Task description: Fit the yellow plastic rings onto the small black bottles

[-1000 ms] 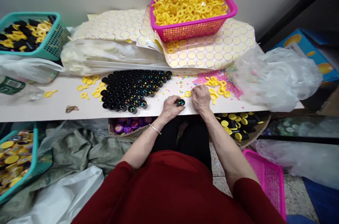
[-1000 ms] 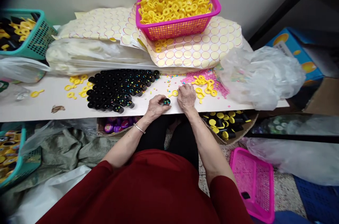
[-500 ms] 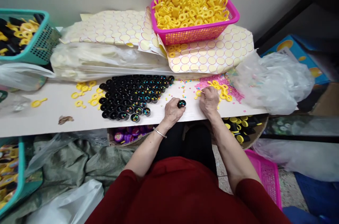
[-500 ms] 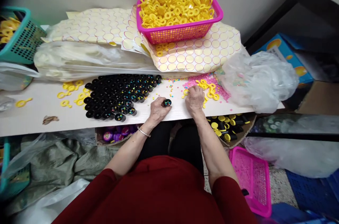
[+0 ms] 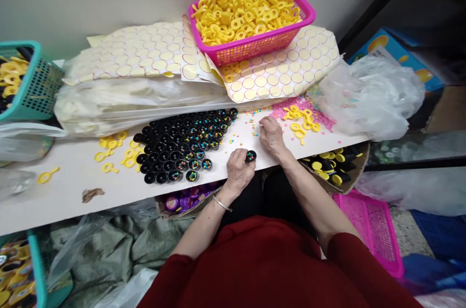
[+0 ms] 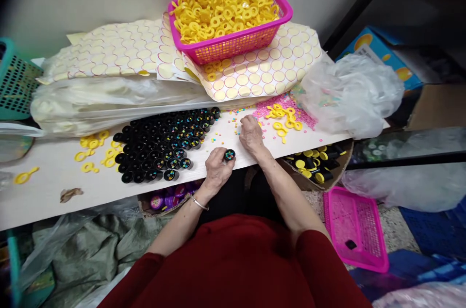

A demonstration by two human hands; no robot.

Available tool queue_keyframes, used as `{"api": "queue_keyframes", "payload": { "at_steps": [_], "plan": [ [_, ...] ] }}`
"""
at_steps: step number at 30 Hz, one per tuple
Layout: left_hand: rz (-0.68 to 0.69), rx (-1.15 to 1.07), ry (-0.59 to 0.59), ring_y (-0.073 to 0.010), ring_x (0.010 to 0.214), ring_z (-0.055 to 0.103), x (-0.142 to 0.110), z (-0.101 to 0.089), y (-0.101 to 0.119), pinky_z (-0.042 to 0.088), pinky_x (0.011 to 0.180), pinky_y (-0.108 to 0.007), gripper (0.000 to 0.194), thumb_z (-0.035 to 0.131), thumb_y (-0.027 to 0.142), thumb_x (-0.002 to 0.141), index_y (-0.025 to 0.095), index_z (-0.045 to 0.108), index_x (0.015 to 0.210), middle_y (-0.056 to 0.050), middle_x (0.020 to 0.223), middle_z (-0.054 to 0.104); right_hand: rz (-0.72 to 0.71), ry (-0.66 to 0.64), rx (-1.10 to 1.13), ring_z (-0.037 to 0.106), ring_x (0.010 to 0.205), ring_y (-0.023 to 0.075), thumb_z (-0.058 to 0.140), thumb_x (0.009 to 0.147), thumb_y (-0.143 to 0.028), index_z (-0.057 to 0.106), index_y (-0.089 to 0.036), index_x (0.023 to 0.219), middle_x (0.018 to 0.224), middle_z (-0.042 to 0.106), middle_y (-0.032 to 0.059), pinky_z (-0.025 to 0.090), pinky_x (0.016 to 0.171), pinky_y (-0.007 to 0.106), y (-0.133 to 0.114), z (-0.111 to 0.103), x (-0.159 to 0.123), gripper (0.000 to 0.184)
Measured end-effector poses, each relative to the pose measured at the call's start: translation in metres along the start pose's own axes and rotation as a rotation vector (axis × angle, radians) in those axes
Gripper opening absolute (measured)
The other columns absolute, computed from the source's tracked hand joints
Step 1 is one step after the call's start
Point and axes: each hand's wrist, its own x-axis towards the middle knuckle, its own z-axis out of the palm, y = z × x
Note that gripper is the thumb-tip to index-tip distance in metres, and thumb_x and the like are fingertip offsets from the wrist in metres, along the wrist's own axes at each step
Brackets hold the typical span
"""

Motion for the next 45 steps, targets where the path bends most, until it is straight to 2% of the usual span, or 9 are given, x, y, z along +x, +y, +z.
{"api": "queue_keyframes", "payload": {
  "at_steps": [4,8,14,19,24,29,34,40,45],
  "plan": [
    [-0.062,-0.061,-0.01,-0.0137,0.069,0.051,-0.008,-0.014,-0.006,0.043,0.066,-0.026,0.01,0.06,0.014,0.072,0.019,0.056,0.08,-0.001,0.074,0.055,0.026,-0.073,-0.138,0.049,0.092,0.0279,0.041,0.077,-0.01,0.062,-0.015,0.087,0.098,0.059,0.0149,0.042,0.081,0.042,0.001,0.011,0.008,0.023],
    [-0.155,-0.108,-0.057,-0.0129,0.069,0.052,-0.006,-0.019,-0.006,0.044,0.065,-0.025,0.012,0.062,0.015,0.071,0.019,0.057,0.081,-0.001,0.077,0.055,-0.051,-0.124,-0.018,0.051,0.086,0.0251,0.046,0.077,-0.015,0.061,-0.018,0.077,0.089,0.059,0.011,0.043,0.08,0.041,0.002,0.012,0.011,0.015],
    [-0.189,-0.068,-0.197,-0.0143,0.073,0.054,0.004,-0.021,-0.004,0.044,0.069,-0.027,0.015,0.067,0.019,0.069,0.02,0.059,0.082,-0.001,0.08,0.058,0.01,0.136,0.256,0.055,0.079,0.0188,0.047,0.077,-0.017,0.057,-0.022,0.074,0.079,0.059,0.0037,0.046,0.075,0.034,0.006,-0.021,-0.014,0.011],
    [-0.183,-0.041,-0.249,-0.0146,0.075,0.054,0.007,-0.017,0.0,0.043,0.068,-0.027,0.016,0.065,0.019,0.07,0.02,0.06,0.085,-0.001,0.083,0.057,0.287,0.361,0.22,0.054,0.073,0.017,0.05,0.074,-0.022,0.056,-0.021,0.071,0.074,0.055,0.0013,0.046,0.072,0.033,0.031,-0.048,-0.06,0.006],
    [-0.096,-0.014,-0.296,-0.016,0.083,0.056,0.007,-0.002,0.012,0.044,0.072,-0.027,0.017,0.065,0.02,0.071,0.02,0.061,0.087,-0.001,0.087,0.061,0.385,0.366,0.141,0.052,0.07,0.0178,0.055,0.069,-0.025,0.057,-0.02,0.073,0.08,0.054,0.0035,0.047,0.072,0.037,0.061,-0.051,-0.085,0.007],
    [-0.096,-0.036,-0.268,-0.0141,0.079,0.056,0.008,0.0,0.01,0.045,0.07,-0.026,0.017,0.065,0.022,0.072,0.021,0.061,0.089,0.0,0.086,0.06,0.348,0.364,0.063,0.052,0.076,0.021,0.049,0.068,-0.019,0.053,-0.021,0.069,0.078,0.051,0.0042,0.047,0.076,0.042,0.065,-0.045,-0.075,0.005],
    [-0.133,-0.036,-0.232,-0.0133,0.073,0.055,0.012,0.003,0.01,0.044,0.067,-0.025,0.019,0.068,0.021,0.068,0.021,0.062,0.087,0.001,0.082,0.06,0.277,0.431,0.089,0.054,0.08,0.02,0.044,0.075,-0.016,0.052,-0.022,0.071,0.079,0.054,0.0042,0.047,0.077,0.037,0.069,-0.052,-0.071,0.011],
    [-0.133,-0.004,-0.272,-0.0137,0.073,0.056,0.026,0.021,0.02,0.044,0.067,-0.026,0.019,0.07,0.02,0.065,0.02,0.064,0.083,0.001,0.081,0.061,0.237,0.246,0.131,0.054,0.079,0.0196,0.051,0.077,-0.024,0.057,-0.021,0.075,0.08,0.056,0.0035,0.046,0.073,0.034,0.076,-0.057,-0.071,0.007],
    [-0.106,-0.034,-0.29,-0.0135,0.073,0.056,0.03,0.028,0.019,0.044,0.067,-0.025,0.02,0.069,0.02,0.065,0.021,0.064,0.084,0.001,0.082,0.062,0.223,0.099,-0.089,0.051,0.082,0.0223,0.051,0.08,-0.026,0.061,-0.023,0.072,0.081,0.057,0.0051,0.041,0.067,0.034,0.071,-0.056,-0.063,0.013]
  ]
}}
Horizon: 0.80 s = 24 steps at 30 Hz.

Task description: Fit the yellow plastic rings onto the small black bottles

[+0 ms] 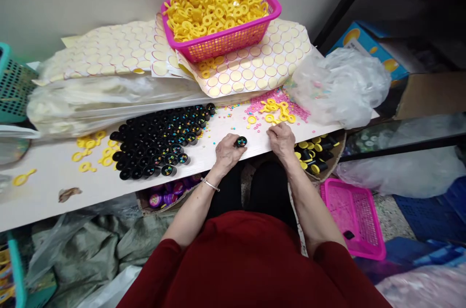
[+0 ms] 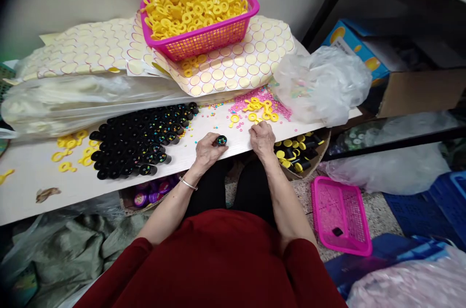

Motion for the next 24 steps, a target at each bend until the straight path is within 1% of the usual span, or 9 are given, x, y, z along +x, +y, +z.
{"api": "queue_keyframes", "payload": {
  "at_steps": [4,6,9,11,15,17,19,22,24],
  "plan": [
    [0.025,-0.026,-0.017,-0.0135,0.074,0.057,-0.003,-0.003,-0.001,0.045,0.068,-0.025,0.018,0.068,0.019,0.067,0.02,0.063,0.084,0.0,0.083,0.061,-0.054,-0.06,-0.131,0.05,0.082,0.0233,0.043,0.083,-0.019,0.059,-0.021,0.072,0.084,0.058,0.0092,0.038,0.065,0.034,-0.01,-0.002,0.0,0.019],
    [0.024,-0.034,-0.02,-0.0138,0.075,0.057,-0.005,-0.004,0.0,0.045,0.069,-0.026,0.017,0.067,0.019,0.067,0.02,0.063,0.084,0.0,0.083,0.061,-0.066,-0.098,-0.128,0.051,0.08,0.023,0.043,0.082,-0.018,0.059,-0.02,0.073,0.082,0.059,0.0096,0.038,0.065,0.033,-0.016,-0.004,-0.003,0.019],
    [0.021,-0.043,-0.026,-0.0143,0.077,0.057,-0.006,-0.004,0.0,0.045,0.071,-0.026,0.017,0.066,0.018,0.068,0.021,0.063,0.084,-0.001,0.084,0.062,-0.076,-0.201,-0.088,0.052,0.076,0.0224,0.047,0.081,-0.023,0.061,-0.022,0.071,0.074,0.06,0.0078,0.038,0.062,0.031,-0.024,-0.007,-0.005,0.017],
    [0.024,-0.048,-0.03,-0.0146,0.077,0.057,-0.005,-0.004,-0.001,0.045,0.071,-0.026,0.017,0.066,0.018,0.068,0.02,0.062,0.085,-0.001,0.084,0.062,-0.022,-0.271,-0.084,0.054,0.074,0.022,0.049,0.078,-0.025,0.062,-0.022,0.068,0.07,0.061,0.0069,0.037,0.06,0.031,-0.029,-0.009,-0.003,0.016],
    [0.045,-0.05,-0.035,-0.0147,0.078,0.057,-0.005,-0.005,-0.001,0.045,0.071,-0.026,0.016,0.066,0.018,0.068,0.02,0.062,0.084,-0.001,0.084,0.061,0.202,-0.327,-0.058,0.057,0.072,0.0214,0.053,0.074,-0.03,0.066,-0.02,0.068,0.071,0.065,0.006,0.038,0.061,0.031,-0.032,-0.013,0.006,0.017],
    [0.053,-0.047,-0.037,-0.0148,0.077,0.057,-0.006,-0.005,-0.002,0.045,0.07,-0.026,0.015,0.065,0.018,0.069,0.02,0.061,0.083,-0.001,0.082,0.06,0.267,-0.314,-0.011,0.058,0.072,0.0215,0.054,0.074,-0.032,0.067,-0.02,0.07,0.072,0.066,0.0054,0.039,0.063,0.032,-0.03,-0.013,0.009,0.018],
    [0.054,-0.047,-0.038,-0.015,0.077,0.056,-0.006,-0.005,-0.002,0.044,0.069,-0.027,0.015,0.065,0.019,0.069,0.02,0.061,0.083,-0.001,0.082,0.06,0.264,-0.265,0.062,0.058,0.073,0.0209,0.052,0.076,-0.031,0.067,-0.02,0.073,0.073,0.066,0.0048,0.04,0.065,0.032,-0.027,-0.013,0.007,0.019],
    [0.048,-0.052,-0.045,-0.0153,0.077,0.056,-0.006,-0.005,-0.001,0.044,0.069,-0.027,0.016,0.066,0.018,0.068,0.021,0.06,0.083,-0.001,0.082,0.06,0.161,-0.157,0.131,0.057,0.075,0.0199,0.047,0.08,-0.03,0.067,-0.02,0.077,0.076,0.064,0.0045,0.042,0.067,0.032,-0.023,-0.011,-0.002,0.022],
    [0.046,-0.053,-0.053,-0.0155,0.077,0.056,-0.005,-0.006,-0.001,0.044,0.069,-0.027,0.016,0.067,0.019,0.067,0.021,0.06,0.082,-0.001,0.082,0.06,0.064,-0.126,0.091,0.056,0.078,0.0206,0.049,0.081,-0.03,0.067,-0.021,0.077,0.078,0.062,0.0049,0.042,0.069,0.033,-0.021,-0.01,-0.008,0.02]
  ]
}}
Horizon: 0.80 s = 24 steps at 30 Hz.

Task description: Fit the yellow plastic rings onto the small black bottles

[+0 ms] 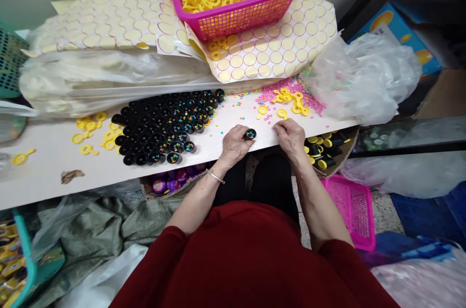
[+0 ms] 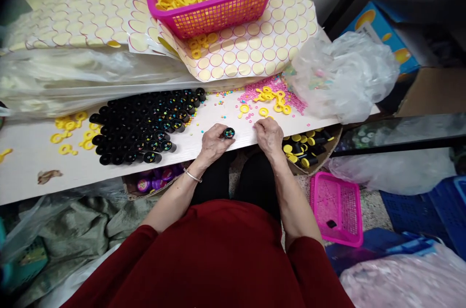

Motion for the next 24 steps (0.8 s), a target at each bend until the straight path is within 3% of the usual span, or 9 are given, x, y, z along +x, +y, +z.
{"api": "queue_keyframes", "payload": {
  "at_steps": [3,6,10,14,24],
  "plan": [
    [0.004,0.005,0.006,-0.0156,0.077,0.056,0.0,0.0,0.0,0.044,0.069,-0.027,0.015,0.067,0.019,0.068,0.021,0.06,0.082,-0.001,0.082,0.059,-0.114,0.0,-0.137,0.053,0.082,0.023,0.052,0.08,-0.028,0.065,-0.022,0.076,0.079,0.06,0.0064,0.041,0.069,0.035,0.0,0.003,-0.004,0.015],
    [0.018,0.013,0.023,-0.016,0.08,0.056,0.0,0.002,-0.001,0.044,0.071,-0.027,0.016,0.067,0.019,0.069,0.02,0.06,0.083,-0.001,0.083,0.06,-0.142,0.029,-0.198,0.051,0.082,0.0248,0.051,0.081,-0.024,0.063,-0.021,0.073,0.078,0.059,0.0084,0.04,0.068,0.036,-0.006,0.005,-0.004,0.015],
    [0.048,0.045,0.028,-0.0163,0.081,0.056,-0.002,0.005,-0.004,0.043,0.071,-0.027,0.016,0.067,0.021,0.071,0.02,0.06,0.085,-0.002,0.085,0.06,-0.195,0.028,-0.003,0.052,0.08,0.0226,0.049,0.083,-0.025,0.06,-0.022,0.075,0.078,0.058,0.006,0.043,0.072,0.036,-0.025,0.002,-0.009,0.013],
    [0.074,0.098,0.03,-0.0163,0.08,0.055,-0.004,0.006,-0.003,0.043,0.072,-0.028,0.009,0.063,0.023,0.076,0.021,0.058,0.083,-0.002,0.083,0.059,-0.308,-0.069,0.15,0.053,0.078,0.0206,0.05,0.085,-0.028,0.059,-0.024,0.076,0.075,0.057,0.0034,0.044,0.073,0.034,-0.049,0.001,-0.017,0.014],
    [0.091,0.175,0.015,-0.0179,0.083,0.054,-0.004,0.005,0.001,0.044,0.074,-0.029,0.008,0.056,0.016,0.075,0.019,0.056,0.082,-0.003,0.084,0.059,-0.42,-0.121,-0.01,0.05,0.075,0.0212,0.049,0.087,-0.027,0.065,-0.022,0.077,0.074,0.058,0.0051,0.041,0.068,0.035,-0.059,0.004,-0.014,0.02]
  ]
}}
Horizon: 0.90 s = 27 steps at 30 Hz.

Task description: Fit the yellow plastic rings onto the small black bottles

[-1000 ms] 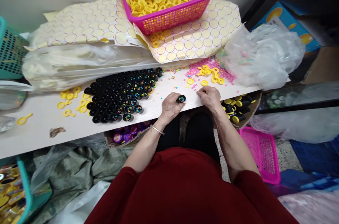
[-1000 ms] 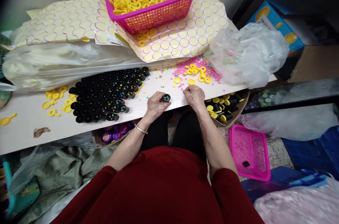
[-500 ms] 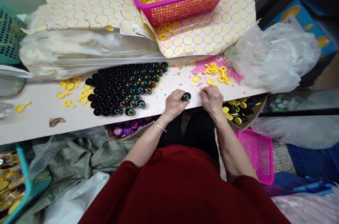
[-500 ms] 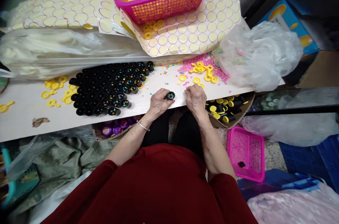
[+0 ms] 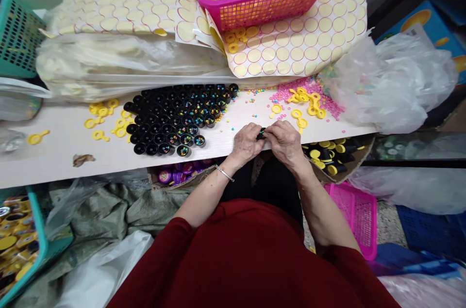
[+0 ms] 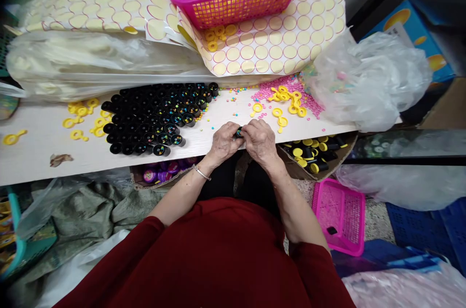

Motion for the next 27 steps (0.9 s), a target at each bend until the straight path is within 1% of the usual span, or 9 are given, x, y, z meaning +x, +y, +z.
{"api": "queue_keyframes", "payload": {
  "at_steps": [4,8,14,17,20,22,25,26,27],
  "plan": [
    [0.01,0.002,-0.013,-0.0178,0.083,0.054,0.0,-0.001,0.0,0.044,0.074,-0.029,0.009,0.054,0.017,0.075,0.019,0.055,0.084,-0.003,0.084,0.059,-0.046,0.006,-0.029,0.049,0.073,0.0208,0.05,0.086,-0.023,0.064,-0.021,0.074,0.072,0.057,0.0052,0.04,0.066,0.034,-0.002,-0.001,0.003,0.018],
    [0.023,0.008,-0.017,-0.0173,0.082,0.053,0.0,-0.001,-0.001,0.044,0.074,-0.028,0.007,0.053,0.017,0.076,0.019,0.055,0.083,-0.003,0.084,0.059,-0.048,0.014,-0.047,0.048,0.073,0.0209,0.049,0.085,-0.021,0.063,-0.02,0.073,0.072,0.056,0.0055,0.04,0.065,0.033,-0.002,-0.001,0.003,0.018],
    [0.019,-0.009,-0.001,-0.0165,0.08,0.053,0.0,0.001,-0.003,0.044,0.071,-0.028,0.005,0.054,0.017,0.076,0.02,0.053,0.08,-0.002,0.082,0.057,-0.061,-0.039,-0.111,0.046,0.071,0.0208,0.047,0.084,-0.019,0.061,-0.02,0.068,0.071,0.057,0.0062,0.038,0.064,0.034,-0.008,-0.003,0.006,0.022],
    [0.022,-0.021,0.002,-0.0164,0.08,0.053,0.0,0.001,-0.003,0.044,0.071,-0.027,0.007,0.055,0.018,0.076,0.019,0.054,0.083,-0.002,0.082,0.057,-0.015,-0.035,0.021,0.049,0.072,0.0196,0.05,0.083,-0.02,0.061,-0.02,0.068,0.07,0.057,0.0048,0.039,0.065,0.033,-0.007,-0.005,0.006,0.018],
    [0.024,-0.037,0.006,-0.0163,0.082,0.054,0.0,0.001,-0.003,0.044,0.072,-0.027,0.009,0.057,0.019,0.077,0.019,0.056,0.085,-0.003,0.084,0.058,0.087,0.016,0.289,0.052,0.069,0.0173,0.055,0.081,-0.026,0.062,-0.021,0.073,0.07,0.057,0.0018,0.042,0.064,0.031,0.003,-0.005,0.0,0.011],
    [0.014,-0.046,0.012,-0.0164,0.082,0.055,0.0,0.001,-0.003,0.044,0.072,-0.027,0.009,0.058,0.02,0.076,0.019,0.056,0.085,-0.003,0.085,0.058,0.215,0.135,0.356,0.053,0.068,0.0166,0.057,0.079,-0.03,0.062,-0.021,0.077,0.071,0.057,0.0008,0.043,0.064,0.031,0.017,-0.005,-0.006,0.01],
    [-0.001,-0.058,0.023,-0.0166,0.081,0.055,0.0,0.002,-0.003,0.044,0.072,-0.028,0.009,0.06,0.019,0.074,0.019,0.056,0.083,-0.003,0.084,0.058,0.491,0.394,0.171,0.053,0.071,0.0179,0.056,0.077,-0.034,0.061,-0.02,0.083,0.08,0.057,0.003,0.044,0.069,0.035,0.041,-0.003,-0.013,0.016],
    [-0.001,-0.064,0.027,-0.0166,0.081,0.055,0.0,0.002,-0.003,0.044,0.072,-0.028,0.01,0.06,0.019,0.074,0.019,0.057,0.083,-0.002,0.084,0.058,0.573,0.437,0.081,0.053,0.074,0.0193,0.058,0.075,-0.036,0.061,-0.019,0.086,0.085,0.057,0.0047,0.044,0.071,0.036,0.049,-0.002,-0.013,0.02],
    [-0.001,-0.07,0.03,-0.0166,0.081,0.055,0.001,0.002,-0.004,0.044,0.072,-0.028,0.01,0.06,0.019,0.074,0.019,0.057,0.083,-0.002,0.084,0.058,0.64,0.446,-0.001,0.053,0.078,0.0212,0.06,0.073,-0.039,0.06,-0.018,0.089,0.089,0.056,0.0066,0.044,0.073,0.038,0.056,-0.001,-0.013,0.026]
  ]
}}
